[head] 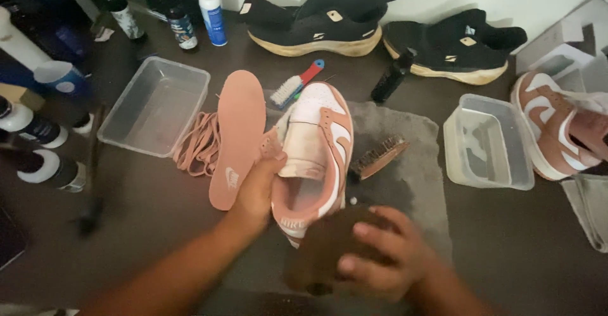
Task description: The person cleans a pink and white sneaker using a brush and a cloth. They scrub the upper and sides of the shoe, dip the brush into water, and wipe the surface with a cloth. The insole and laces are removed and placed on the table.
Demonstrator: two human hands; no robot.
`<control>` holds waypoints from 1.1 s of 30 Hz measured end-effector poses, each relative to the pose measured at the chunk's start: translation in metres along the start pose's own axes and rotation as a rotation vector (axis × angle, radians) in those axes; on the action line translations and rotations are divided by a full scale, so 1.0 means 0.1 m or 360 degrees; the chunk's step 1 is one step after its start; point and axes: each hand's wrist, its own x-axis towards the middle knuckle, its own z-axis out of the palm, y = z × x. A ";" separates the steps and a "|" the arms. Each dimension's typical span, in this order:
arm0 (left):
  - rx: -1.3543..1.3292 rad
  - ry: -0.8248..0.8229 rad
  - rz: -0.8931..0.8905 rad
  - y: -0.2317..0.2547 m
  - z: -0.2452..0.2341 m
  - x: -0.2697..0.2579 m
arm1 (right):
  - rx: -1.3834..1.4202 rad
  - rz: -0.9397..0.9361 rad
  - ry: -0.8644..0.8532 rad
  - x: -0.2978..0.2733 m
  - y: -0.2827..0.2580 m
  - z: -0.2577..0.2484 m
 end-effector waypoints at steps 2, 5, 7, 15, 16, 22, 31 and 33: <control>0.0950 0.0057 0.0565 -0.46 -0.64 0.04 | -0.0135 0.0083 0.0071 -0.04 0.07 -0.02; -0.0069 0.0049 -0.0091 0.31 0.28 -0.06 | -0.0061 0.0184 0.0045 -0.06 0.23 -0.05; -0.0293 -0.0106 -0.0147 0.23 0.11 0.00 | -0.0142 0.0262 0.0026 -0.03 0.37 -0.09; -0.0623 0.0240 -0.0349 0.22 0.05 0.06 | -0.0398 0.0872 0.0410 -0.15 0.34 -0.09; -0.0526 0.0039 -0.0272 0.23 0.06 0.04 | -0.0073 0.1189 0.0529 -0.34 0.21 -0.07; -0.0525 0.0017 -0.0460 0.16 0.07 -0.01 | -0.0004 0.0042 0.0066 0.01 0.03 -0.09; -0.0745 -0.0411 -0.0402 0.42 0.29 -0.05 | -0.0671 0.0683 0.0120 -0.17 0.57 -0.16; -0.0821 -0.0431 -0.0381 0.47 0.34 -0.05 | -0.0738 0.0819 0.0174 -0.19 0.59 -0.21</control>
